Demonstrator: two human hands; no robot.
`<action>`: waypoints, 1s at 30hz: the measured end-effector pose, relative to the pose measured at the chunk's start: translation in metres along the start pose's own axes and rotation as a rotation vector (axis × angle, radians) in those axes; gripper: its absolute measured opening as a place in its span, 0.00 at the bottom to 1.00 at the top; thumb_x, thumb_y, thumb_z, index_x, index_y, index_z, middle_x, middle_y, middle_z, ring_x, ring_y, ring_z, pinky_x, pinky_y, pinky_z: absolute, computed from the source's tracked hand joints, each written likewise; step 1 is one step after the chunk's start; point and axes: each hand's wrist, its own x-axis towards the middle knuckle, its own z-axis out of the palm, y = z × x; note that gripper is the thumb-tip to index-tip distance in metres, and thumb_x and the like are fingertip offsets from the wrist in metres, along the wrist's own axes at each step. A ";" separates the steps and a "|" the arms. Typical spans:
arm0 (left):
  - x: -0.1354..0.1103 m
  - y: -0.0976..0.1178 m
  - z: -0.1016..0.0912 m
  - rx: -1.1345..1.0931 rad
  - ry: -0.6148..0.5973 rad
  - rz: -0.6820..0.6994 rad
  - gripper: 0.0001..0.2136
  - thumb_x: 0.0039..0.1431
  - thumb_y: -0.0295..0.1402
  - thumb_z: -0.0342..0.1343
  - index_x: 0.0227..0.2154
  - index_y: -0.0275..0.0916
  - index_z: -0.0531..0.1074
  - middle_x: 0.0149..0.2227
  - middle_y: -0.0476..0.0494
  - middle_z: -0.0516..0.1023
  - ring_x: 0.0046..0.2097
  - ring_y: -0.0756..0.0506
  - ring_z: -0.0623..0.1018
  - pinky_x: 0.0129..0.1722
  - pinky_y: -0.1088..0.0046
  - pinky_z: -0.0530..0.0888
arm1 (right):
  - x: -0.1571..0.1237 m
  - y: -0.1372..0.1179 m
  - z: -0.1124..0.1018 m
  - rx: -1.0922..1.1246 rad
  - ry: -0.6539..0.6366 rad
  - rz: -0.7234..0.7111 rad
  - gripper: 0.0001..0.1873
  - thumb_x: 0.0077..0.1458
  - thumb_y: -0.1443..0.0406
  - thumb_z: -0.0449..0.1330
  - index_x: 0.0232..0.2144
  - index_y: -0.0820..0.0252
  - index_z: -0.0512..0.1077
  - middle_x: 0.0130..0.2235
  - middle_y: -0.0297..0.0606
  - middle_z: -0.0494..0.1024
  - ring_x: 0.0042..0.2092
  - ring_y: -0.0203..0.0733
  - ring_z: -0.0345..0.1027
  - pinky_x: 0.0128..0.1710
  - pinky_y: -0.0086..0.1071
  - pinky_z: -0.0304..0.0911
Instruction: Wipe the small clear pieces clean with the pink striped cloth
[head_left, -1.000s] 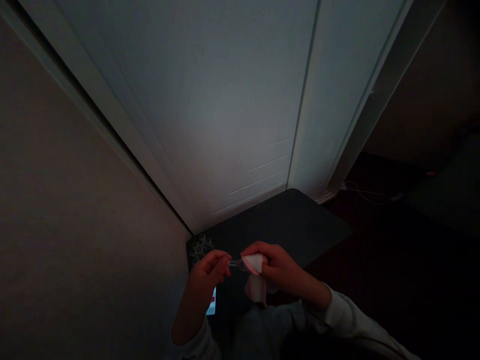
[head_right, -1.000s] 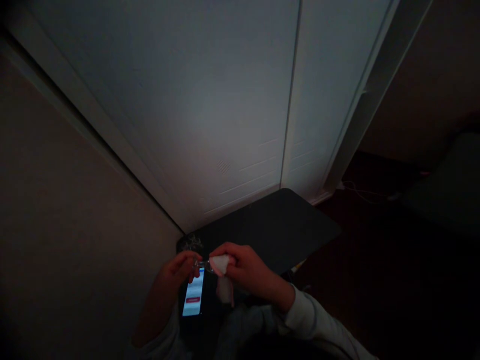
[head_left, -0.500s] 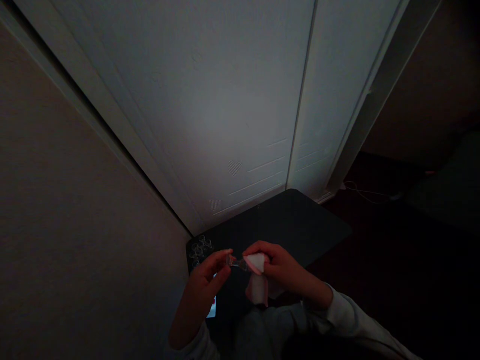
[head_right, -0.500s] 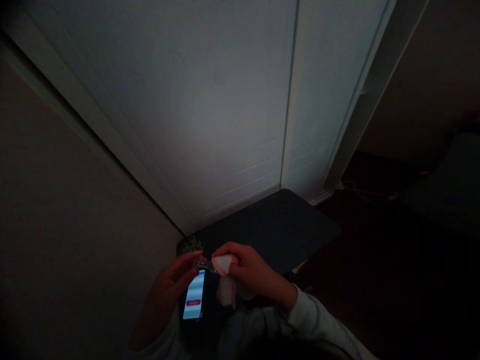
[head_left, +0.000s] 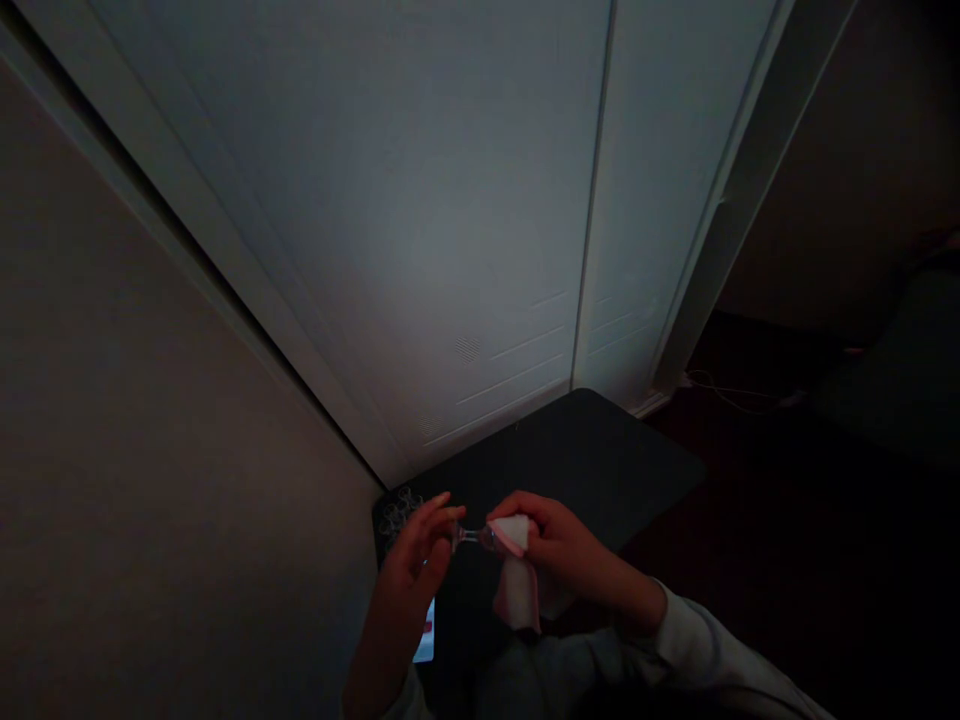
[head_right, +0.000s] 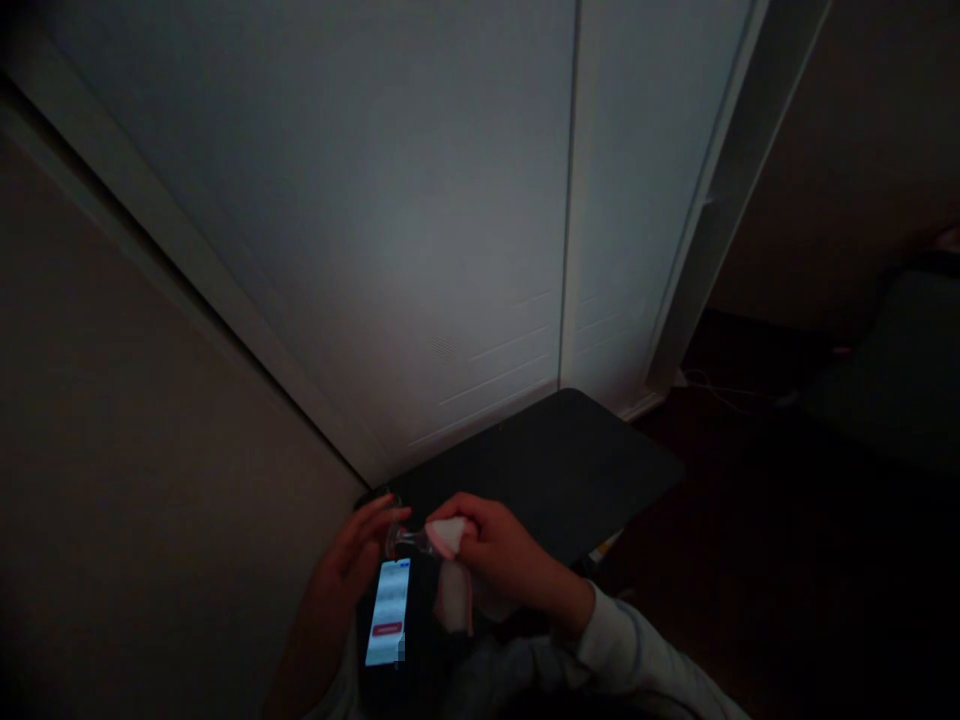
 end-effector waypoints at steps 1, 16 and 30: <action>0.001 0.001 0.000 0.021 0.037 -0.010 0.21 0.55 0.45 0.54 0.49 0.41 0.68 0.44 0.42 0.78 0.44 0.44 0.76 0.45 0.71 0.71 | 0.000 -0.001 0.000 -0.010 0.000 -0.007 0.11 0.44 0.72 0.57 0.33 0.60 0.74 0.31 0.32 0.75 0.32 0.35 0.65 0.31 0.26 0.57; -0.001 0.015 0.007 0.109 0.072 -0.130 0.16 0.52 0.46 0.54 0.32 0.39 0.75 0.22 0.50 0.72 0.27 0.48 0.71 0.28 0.75 0.67 | -0.006 -0.010 -0.001 -0.182 -0.039 -0.062 0.14 0.45 0.73 0.54 0.35 0.62 0.75 0.32 0.35 0.77 0.31 0.36 0.67 0.30 0.26 0.58; 0.000 0.012 0.005 0.050 0.024 -0.183 0.17 0.49 0.45 0.57 0.36 0.38 0.75 0.25 0.48 0.75 0.28 0.48 0.73 0.26 0.75 0.67 | -0.007 -0.014 -0.002 -0.192 -0.040 -0.065 0.16 0.43 0.75 0.53 0.35 0.61 0.75 0.31 0.34 0.78 0.30 0.35 0.67 0.28 0.25 0.58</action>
